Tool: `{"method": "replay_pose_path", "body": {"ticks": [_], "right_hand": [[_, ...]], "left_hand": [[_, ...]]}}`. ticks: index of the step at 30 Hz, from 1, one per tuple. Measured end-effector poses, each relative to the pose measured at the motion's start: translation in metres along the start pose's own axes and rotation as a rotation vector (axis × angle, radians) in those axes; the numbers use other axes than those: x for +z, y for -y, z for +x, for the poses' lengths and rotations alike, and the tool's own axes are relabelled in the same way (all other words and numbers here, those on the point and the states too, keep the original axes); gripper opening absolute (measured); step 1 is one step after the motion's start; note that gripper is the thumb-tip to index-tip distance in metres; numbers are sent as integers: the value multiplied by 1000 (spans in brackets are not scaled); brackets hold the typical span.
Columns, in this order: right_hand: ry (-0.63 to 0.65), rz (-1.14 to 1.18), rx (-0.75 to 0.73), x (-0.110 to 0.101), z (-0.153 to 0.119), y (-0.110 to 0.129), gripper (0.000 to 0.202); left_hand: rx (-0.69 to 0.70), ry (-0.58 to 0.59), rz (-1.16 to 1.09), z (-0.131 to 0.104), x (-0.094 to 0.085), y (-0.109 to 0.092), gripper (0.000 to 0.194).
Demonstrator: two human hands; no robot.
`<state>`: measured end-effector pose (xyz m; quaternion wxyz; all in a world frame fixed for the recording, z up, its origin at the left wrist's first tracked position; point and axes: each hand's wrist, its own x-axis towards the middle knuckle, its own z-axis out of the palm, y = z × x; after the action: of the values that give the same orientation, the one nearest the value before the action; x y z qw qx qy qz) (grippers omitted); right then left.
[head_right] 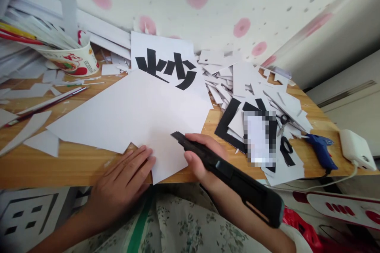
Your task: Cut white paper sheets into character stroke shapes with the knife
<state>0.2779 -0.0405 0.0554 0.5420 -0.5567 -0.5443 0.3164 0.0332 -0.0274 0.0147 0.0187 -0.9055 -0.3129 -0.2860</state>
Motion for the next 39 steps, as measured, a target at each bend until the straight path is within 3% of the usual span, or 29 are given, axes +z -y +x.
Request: {"method": "replay_pose_path", "body": {"ticks": [5,10,15,19,24,31,39], "right_hand": [[9,-155,-123,15,1,7,16],[115,-217,-273,27,8,8,20],[200,-243,-368,27,12,6,25],[241,-269,-371,25,13,5,27],[252,-301,-346,26,13,5,22],[226,-279,-379,27,14,9,20],[262,-313,-447,25,14,5,23]], "left_hand": [[0,6,-27,-1,-1,1,53],[-35,1,-116,0,-2,2,52],[-40,3,-68,2,-3,2,43],[-5,-12,-23,2,-3,1,40],[-94,68,-107,1,-3,1,36],[50,4,136,5,-3,-1,30],[51,-29,128,7,-3,-1,29]]}}
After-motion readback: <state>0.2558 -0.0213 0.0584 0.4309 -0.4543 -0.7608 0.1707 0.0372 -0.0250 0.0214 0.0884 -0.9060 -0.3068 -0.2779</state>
